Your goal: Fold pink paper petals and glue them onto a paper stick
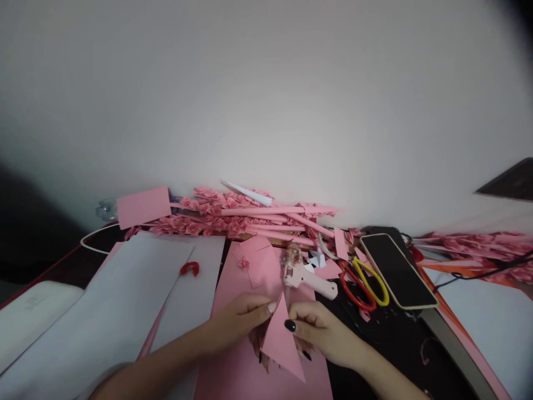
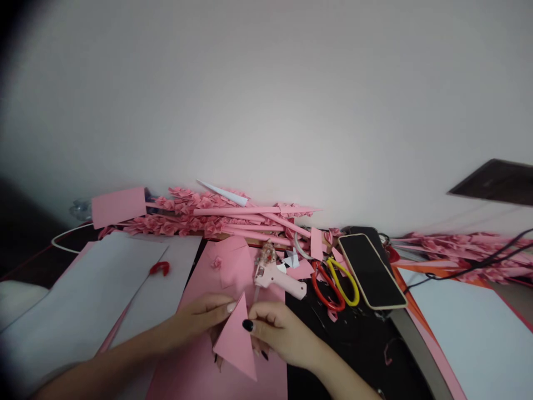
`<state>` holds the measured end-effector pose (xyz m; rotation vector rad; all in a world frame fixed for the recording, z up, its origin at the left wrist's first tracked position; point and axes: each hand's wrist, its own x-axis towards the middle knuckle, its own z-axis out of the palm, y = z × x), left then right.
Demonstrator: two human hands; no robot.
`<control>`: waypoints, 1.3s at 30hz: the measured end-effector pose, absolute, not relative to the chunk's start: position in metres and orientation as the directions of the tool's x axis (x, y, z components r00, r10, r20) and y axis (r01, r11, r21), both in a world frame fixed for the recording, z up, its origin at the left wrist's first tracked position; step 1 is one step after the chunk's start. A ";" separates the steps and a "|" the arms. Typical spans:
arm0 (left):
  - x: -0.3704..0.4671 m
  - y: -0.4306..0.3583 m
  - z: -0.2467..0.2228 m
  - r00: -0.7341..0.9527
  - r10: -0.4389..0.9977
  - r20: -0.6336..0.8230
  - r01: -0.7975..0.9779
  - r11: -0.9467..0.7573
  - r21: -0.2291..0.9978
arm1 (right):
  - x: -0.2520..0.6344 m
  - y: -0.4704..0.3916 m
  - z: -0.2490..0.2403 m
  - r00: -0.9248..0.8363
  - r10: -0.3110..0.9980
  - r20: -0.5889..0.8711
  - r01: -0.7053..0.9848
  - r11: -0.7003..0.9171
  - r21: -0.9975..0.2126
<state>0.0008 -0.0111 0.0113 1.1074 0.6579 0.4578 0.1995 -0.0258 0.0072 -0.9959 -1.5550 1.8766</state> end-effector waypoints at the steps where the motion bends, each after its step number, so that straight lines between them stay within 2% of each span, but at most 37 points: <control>1: 0.001 -0.011 0.011 0.720 0.643 -0.261 -0.010 0.385 0.923 | 0.199 -0.026 0.008 -0.605 0.766 -0.217 0.074 -0.217 -0.973; 5: 0.001 -0.011 0.011 0.688 0.666 -0.286 0.008 0.387 0.922 | 0.199 -0.026 0.008 -0.608 0.764 -0.216 0.075 -0.216 -0.974; 11: 0.000 -0.010 0.009 0.689 0.681 -0.250 0.009 0.337 0.942 | 0.199 -0.026 0.009 -0.614 0.757 -0.224 0.076 -0.225 -0.971; 19: 0.003 -0.010 0.013 0.701 0.665 -0.256 0.027 0.334 0.942 | 0.197 -0.028 0.008 -0.593 0.766 -0.248 0.164 -0.186 -0.969; 22: 0.005 -0.010 0.013 0.673 0.696 -0.250 0.038 0.305 0.952 | 0.196 -0.029 0.009 -0.545 0.815 -0.198 0.199 -0.104 -0.974; 25: 0.005 -0.009 0.010 0.608 0.743 -0.279 0.054 0.311 0.949 | 0.205 -0.024 0.016 -0.371 0.928 -0.023 0.303 0.097 -0.948; 27: 0.005 -0.007 0.008 0.587 0.756 -0.290 0.049 0.324 0.945 | 0.219 -0.016 0.026 -0.199 0.970 0.138 0.467 0.217 -0.857; 29: 0.004 -0.006 0.007 0.589 0.756 -0.287 0.035 0.331 0.943 | 0.240 -0.004 0.036 -0.012 0.948 0.317 0.696 0.235 -0.678; 32: 0.004 -0.006 0.006 0.589 0.757 -0.283 0.026 0.332 0.943 | 0.278 0.013 0.047 0.167 0.828 0.535 0.942 0.025 -0.334; 34: 0.004 -0.006 0.007 0.584 0.762 -0.281 0.033 0.324 0.946 | 0.300 0.019 0.048 0.254 0.791 0.557 0.967 -0.211 -0.141; 36: 0.004 -0.007 0.007 0.580 0.766 -0.279 0.041 0.314 0.948 | 0.316 0.020 0.045 0.369 0.770 0.520 0.912 -0.408 -0.043; 39: 0.004 -0.007 0.007 0.579 0.768 -0.274 0.030 0.316 0.948 | 0.327 0.017 0.038 0.455 0.784 0.422 0.856 -0.516 0.037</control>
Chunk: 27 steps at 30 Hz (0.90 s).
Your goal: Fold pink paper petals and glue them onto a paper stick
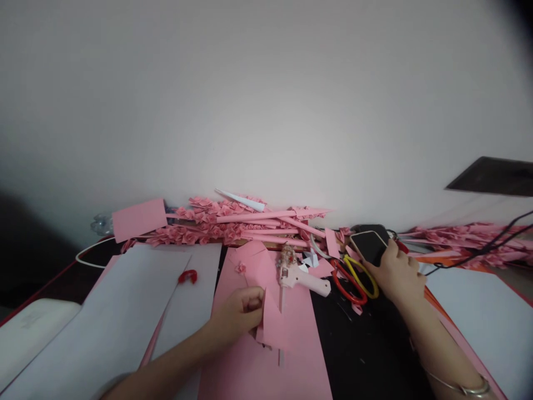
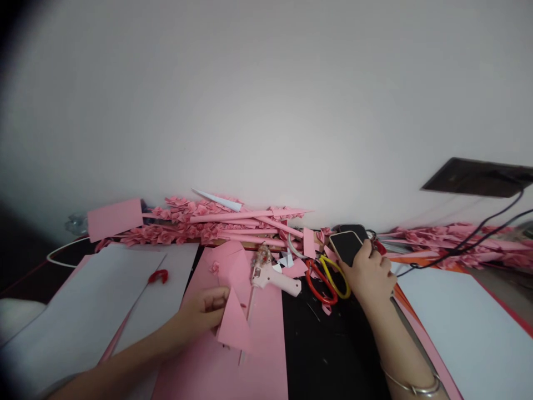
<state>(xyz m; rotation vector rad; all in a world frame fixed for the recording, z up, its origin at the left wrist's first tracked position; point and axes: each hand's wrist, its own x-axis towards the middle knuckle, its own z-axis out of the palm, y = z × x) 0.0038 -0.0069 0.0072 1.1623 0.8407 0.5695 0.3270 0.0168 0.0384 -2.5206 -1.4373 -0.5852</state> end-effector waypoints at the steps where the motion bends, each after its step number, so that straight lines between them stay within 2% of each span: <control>1: 0.004 -0.007 0.007 0.581 0.768 -0.271 0.022 0.318 0.948 | 0.328 0.016 0.036 0.454 0.788 0.416 0.850 -0.523 0.064; 7: 0.003 -0.006 0.003 0.574 0.773 -0.269 0.015 0.319 0.948 | 0.328 0.020 0.024 0.392 0.782 0.484 0.827 -0.530 0.187; 10: 0.004 -0.006 0.003 0.574 0.777 -0.259 -0.010 0.322 0.947 | 0.333 0.022 0.020 0.400 0.772 0.493 0.827 -0.536 0.168; 12: 0.004 -0.006 0.007 0.580 0.776 -0.247 -0.035 0.327 0.944 | 0.337 0.025 0.022 0.381 0.768 0.515 0.858 -0.501 0.112; 14: 0.005 -0.006 0.011 0.564 0.786 -0.255 -0.035 0.331 0.943 | 0.335 0.026 0.027 0.312 0.751 0.582 0.922 -0.388 0.006; 17: 0.004 -0.006 0.015 0.509 0.827 -0.240 -0.054 0.309 0.950 | 0.311 0.021 0.034 0.094 0.697 0.711 0.980 0.062 -0.190; 19: 0.003 -0.005 0.015 0.480 0.848 -0.224 -0.075 0.294 0.953 | 0.280 0.009 0.035 -0.040 0.759 0.650 0.901 0.308 -0.305; 21: 0.003 -0.004 0.014 0.457 0.860 -0.226 -0.085 0.295 0.952 | 0.245 -0.010 0.031 -0.267 0.799 0.539 0.789 0.502 -0.354; 24: 0.003 -0.004 0.012 0.453 0.864 -0.217 -0.075 0.280 0.957 | 0.202 -0.035 0.019 -0.528 0.768 0.362 0.662 0.639 -0.392; 27: 0.004 -0.006 0.009 0.451 0.876 -0.172 -0.028 0.206 0.978 | 0.187 -0.045 0.009 -0.558 0.765 0.321 0.640 0.643 -0.421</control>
